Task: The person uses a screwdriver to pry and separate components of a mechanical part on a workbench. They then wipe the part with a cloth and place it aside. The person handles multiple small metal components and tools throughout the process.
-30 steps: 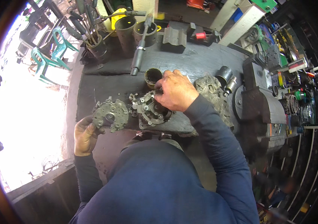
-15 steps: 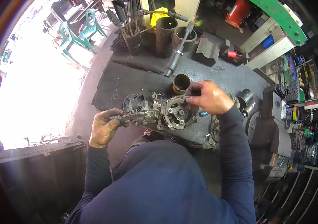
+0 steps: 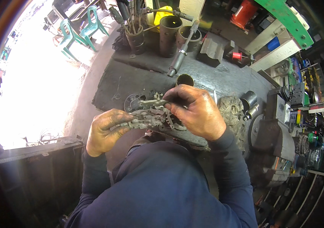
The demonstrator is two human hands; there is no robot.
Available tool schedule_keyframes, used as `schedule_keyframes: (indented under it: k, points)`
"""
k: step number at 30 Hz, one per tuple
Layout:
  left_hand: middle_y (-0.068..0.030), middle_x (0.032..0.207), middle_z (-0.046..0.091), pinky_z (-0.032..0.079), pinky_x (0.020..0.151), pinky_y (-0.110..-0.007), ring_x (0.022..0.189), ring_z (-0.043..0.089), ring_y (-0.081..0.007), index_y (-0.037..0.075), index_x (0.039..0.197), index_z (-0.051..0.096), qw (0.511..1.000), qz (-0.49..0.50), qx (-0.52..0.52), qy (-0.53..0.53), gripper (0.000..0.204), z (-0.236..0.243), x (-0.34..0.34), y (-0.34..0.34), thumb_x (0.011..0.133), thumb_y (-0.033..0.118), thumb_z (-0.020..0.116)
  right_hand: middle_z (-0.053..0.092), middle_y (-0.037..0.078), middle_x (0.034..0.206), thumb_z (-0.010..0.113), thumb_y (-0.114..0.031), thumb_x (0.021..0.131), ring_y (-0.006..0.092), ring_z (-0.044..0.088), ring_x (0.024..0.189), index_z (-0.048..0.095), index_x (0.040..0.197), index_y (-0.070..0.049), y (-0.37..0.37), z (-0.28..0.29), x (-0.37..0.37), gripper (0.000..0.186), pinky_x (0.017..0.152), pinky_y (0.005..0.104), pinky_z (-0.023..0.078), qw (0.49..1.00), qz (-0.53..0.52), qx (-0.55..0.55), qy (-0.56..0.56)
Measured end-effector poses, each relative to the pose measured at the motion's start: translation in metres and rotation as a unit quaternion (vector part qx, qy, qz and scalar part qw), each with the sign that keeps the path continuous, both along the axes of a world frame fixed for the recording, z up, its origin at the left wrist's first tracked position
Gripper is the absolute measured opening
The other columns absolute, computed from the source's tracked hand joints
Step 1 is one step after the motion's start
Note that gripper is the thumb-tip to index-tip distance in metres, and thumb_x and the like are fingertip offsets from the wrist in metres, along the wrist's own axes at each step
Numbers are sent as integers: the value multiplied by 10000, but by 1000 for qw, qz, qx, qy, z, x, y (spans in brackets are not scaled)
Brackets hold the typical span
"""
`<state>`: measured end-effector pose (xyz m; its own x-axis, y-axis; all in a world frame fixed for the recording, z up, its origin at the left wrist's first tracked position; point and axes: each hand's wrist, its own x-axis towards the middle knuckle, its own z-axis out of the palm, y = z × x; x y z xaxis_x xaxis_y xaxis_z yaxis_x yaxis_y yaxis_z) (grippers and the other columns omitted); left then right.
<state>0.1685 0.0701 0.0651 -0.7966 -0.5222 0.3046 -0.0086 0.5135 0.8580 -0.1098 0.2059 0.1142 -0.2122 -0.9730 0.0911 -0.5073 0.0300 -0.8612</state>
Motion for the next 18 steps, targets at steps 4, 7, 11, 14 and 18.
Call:
schedule_keyframes:
  k: [4, 7, 11, 14, 18]
  points:
    - [-143, 1092, 810, 616, 884, -354, 1005, 782, -230, -13, 1195, 800, 999, 8, 47, 0, 299, -3, 3, 1, 917, 73, 870, 781, 83, 1039, 837, -46, 945, 164, 716, 990, 781, 1119, 12, -7, 2, 9, 192, 924, 339, 577, 1000, 2, 22, -3]
    - [-123, 1095, 817, 608, 885, -307, 992, 768, -176, -28, 1223, 786, 984, 21, 179, 12, 297, -13, 7, 0, 943, 44, 853, 791, 75, 1010, 834, -68, 949, 151, 711, 956, 785, 1142, 16, -13, 1, 10, 216, 890, 324, 579, 999, 9, 45, -13]
    - [-83, 1104, 815, 600, 889, -275, 987, 739, -121, -34, 1250, 773, 952, 34, 299, 59, 288, -31, 10, -3, 993, 78, 837, 824, 126, 1048, 818, -145, 969, 151, 733, 967, 789, 1213, 33, -21, 0, 9, 303, 881, 359, 591, 990, 3, 115, -77]
    - [-81, 1110, 809, 602, 899, -282, 978, 737, -130, -44, 1268, 758, 916, 27, 381, 119, 290, -43, 9, -6, 1023, 101, 816, 824, 129, 1051, 819, -158, 970, 159, 736, 970, 791, 1212, 42, -27, -3, 9, 315, 898, 349, 591, 990, 17, 115, -73]
    - [-96, 1119, 801, 617, 908, -320, 964, 754, -168, -48, 1282, 742, 849, 23, 490, 200, 297, -54, 8, -6, 1045, 122, 792, 825, 135, 1063, 818, -161, 976, 169, 743, 988, 793, 1212, 51, -29, -7, 13, 318, 921, 347, 591, 987, 1, 132, -96]
